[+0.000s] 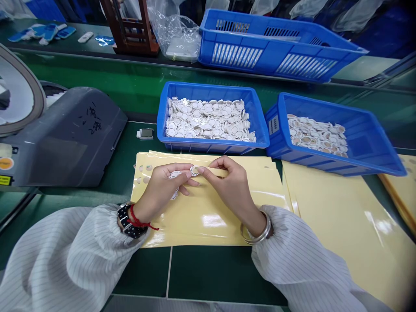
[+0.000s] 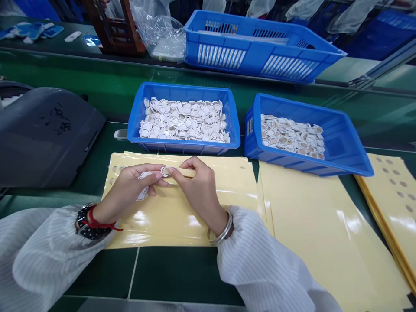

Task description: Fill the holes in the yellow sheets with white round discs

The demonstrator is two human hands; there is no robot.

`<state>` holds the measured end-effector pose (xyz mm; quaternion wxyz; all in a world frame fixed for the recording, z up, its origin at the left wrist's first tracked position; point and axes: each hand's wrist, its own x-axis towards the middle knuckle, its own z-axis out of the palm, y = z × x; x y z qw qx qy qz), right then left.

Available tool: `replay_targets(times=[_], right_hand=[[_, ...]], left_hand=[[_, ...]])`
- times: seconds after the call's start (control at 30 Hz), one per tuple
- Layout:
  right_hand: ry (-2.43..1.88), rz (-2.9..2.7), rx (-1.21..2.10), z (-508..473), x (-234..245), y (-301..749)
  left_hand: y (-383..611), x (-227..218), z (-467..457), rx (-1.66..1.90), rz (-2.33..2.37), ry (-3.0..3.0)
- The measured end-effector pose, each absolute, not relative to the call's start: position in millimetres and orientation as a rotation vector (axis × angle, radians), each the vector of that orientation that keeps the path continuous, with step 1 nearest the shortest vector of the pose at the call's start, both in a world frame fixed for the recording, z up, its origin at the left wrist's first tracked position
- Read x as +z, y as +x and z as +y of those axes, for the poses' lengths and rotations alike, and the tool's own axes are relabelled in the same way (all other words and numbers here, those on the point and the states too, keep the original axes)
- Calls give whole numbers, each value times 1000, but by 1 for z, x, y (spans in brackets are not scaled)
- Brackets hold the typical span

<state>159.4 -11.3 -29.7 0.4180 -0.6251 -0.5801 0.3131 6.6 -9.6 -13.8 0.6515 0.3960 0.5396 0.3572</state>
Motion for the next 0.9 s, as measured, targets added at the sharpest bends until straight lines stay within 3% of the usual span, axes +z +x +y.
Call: replay_targets(times=[0.73,0.9], right_hand=[[-1598,-1519,665,-12,-34,158],[-1547,-1656,399,-14,-37,159]], left_hand=[[7,-14,-10,809,1207,902],[6,-14,-9,798,1208,919]])
